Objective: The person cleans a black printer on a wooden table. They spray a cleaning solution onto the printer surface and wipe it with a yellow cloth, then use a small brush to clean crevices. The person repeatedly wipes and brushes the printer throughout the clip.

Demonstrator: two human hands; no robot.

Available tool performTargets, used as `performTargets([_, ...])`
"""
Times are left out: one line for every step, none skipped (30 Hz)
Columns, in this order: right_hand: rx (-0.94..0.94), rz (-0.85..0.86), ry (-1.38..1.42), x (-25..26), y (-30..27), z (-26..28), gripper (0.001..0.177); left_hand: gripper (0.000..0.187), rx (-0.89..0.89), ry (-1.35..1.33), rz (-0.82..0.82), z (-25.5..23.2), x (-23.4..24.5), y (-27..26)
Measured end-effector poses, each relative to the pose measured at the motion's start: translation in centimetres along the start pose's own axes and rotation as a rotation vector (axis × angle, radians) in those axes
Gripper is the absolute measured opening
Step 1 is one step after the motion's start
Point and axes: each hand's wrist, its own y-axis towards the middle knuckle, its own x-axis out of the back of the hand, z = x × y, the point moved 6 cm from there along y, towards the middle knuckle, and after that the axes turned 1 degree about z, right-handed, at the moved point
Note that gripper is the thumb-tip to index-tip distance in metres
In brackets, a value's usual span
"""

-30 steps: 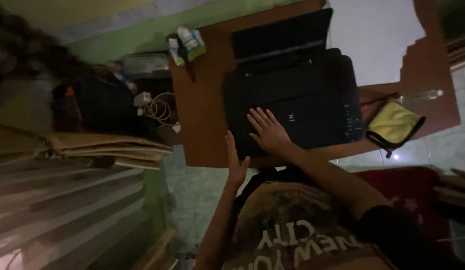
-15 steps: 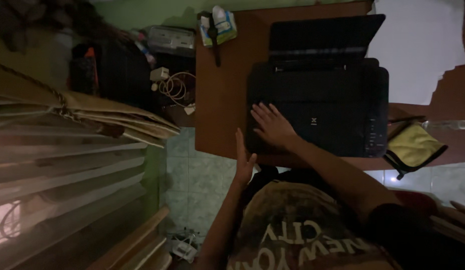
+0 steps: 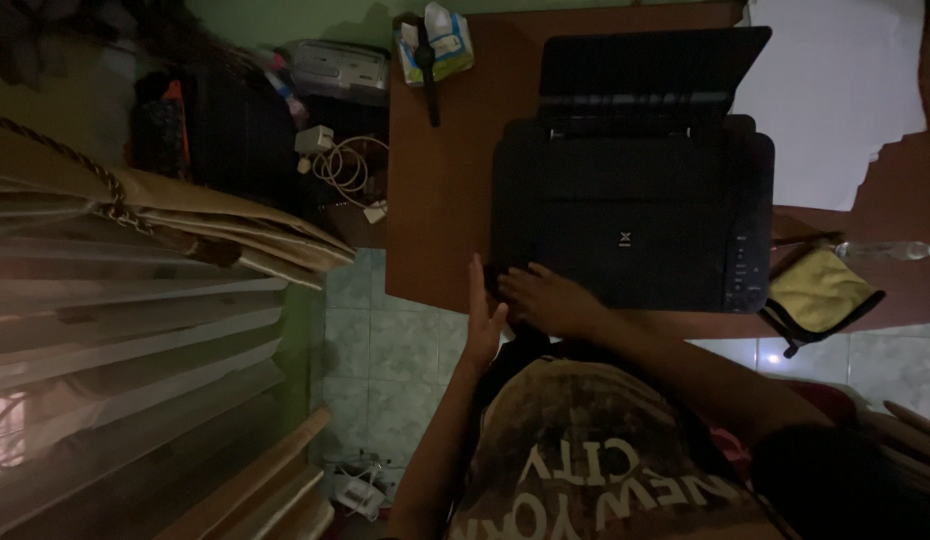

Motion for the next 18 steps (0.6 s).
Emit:
performTargets([-0.022, -0.059, 0.006, 0.5, -0.1, -0.4, 0.062, 0.092, -0.007, 0.015, 0.000, 0.1, 0.0, -0.1])
performTargets([-0.045, -0.117, 0.013, 1.1, -0.2, -0.9, 0.063, 0.091, -0.012, 0.012, 0.002, 0.3, 0.0, -0.1])
performTargets([-0.066, -0.175, 0.020, 1.7, -0.2, -1.3, 0.064, 0.091, -0.016, 0.010, 0.003, 0.5, -0.1, -0.1])
performTargets([-0.113, -0.188, -0.044, 2.2, 0.2, -1.9, 0.064, 0.091, -0.020, 0.007, 0.004, 0.7, -0.1, -0.2])
performTargets([-0.159, -0.202, -0.109, 2.6, 0.7, -2.7, 0.064, 0.090, -0.030, 0.002, 0.002, 0.8, -0.1, -0.3])
performTargets([-0.205, -0.217, -0.175, 3.1, 1.2, -3.3, 0.065, 0.089, -0.041, -0.003, 0.000, 1.0, -0.1, -0.5])
performTargets([-0.224, -0.255, -0.192, 3.5, 1.4, -3.8, 0.065, 0.088, -0.049, -0.008, -0.003, 1.2, -0.1, -0.6])
performTargets([-0.243, -0.293, -0.208, 3.9, 1.7, -4.1, 0.065, 0.086, -0.034, -0.009, -0.001, 1.6, -0.2, -0.8])
performTargets([-0.262, -0.332, -0.225, 4.1, 1.8, -4.3, 0.066, 0.085, -0.018, -0.011, 0.001, 2.0, -0.2, -1.1])
performTargets([-0.260, -0.333, -0.205, 4.1, 2.2, -4.1, 0.066, 0.084, -0.003, -0.013, 0.003, 2.5, -0.2, -1.4])
performTargets([-0.258, -0.333, -0.186, 4.0, 2.6, -3.9, 0.066, 0.083, 0.008, -0.016, 0.006, 3.1, -0.3, -1.5])
performTargets([-0.256, -0.334, -0.166, 3.9, 2.9, -3.7, 0.066, 0.082, 0.019, -0.018, 0.010, 3.7, -0.3, -1.7])
performTargets([-0.240, -0.327, -0.127, 3.7, 3.0, -3.3, 0.066, 0.081, 0.029, -0.021, 0.013, 4.4, -0.4, -1.9])
performTargets([-0.224, -0.319, -0.088, 3.3, 3.0, -2.5, 0.066, 0.081, 0.024, -0.046, 0.019, 5.0, -0.5, -2.0])
performTargets([-0.209, -0.312, -0.049, 3.0, 3.0, -1.8, 0.066, 0.080, 0.018, -0.071, 0.026, 5.7, -0.6, -2.2])
performTargets([-0.189, -0.291, 0.004, 2.5, 2.8, -1.1, 0.067, 0.080, 0.013, -0.097, 0.032, 6.2, -0.8, -2.3])
performTargets([-0.171, -0.271, 0.057, 2.1, 2.5, -0.4, 0.069, 0.079, 0.020, -0.095, 0.027, 6.8, -0.8, -2.4])
performTargets([-0.153, -0.250, 0.111, 1.7, 2.1, 0.2, 0.070, 0.078, 0.026, -0.092, 0.022, 7.2, -0.9, -2.6])
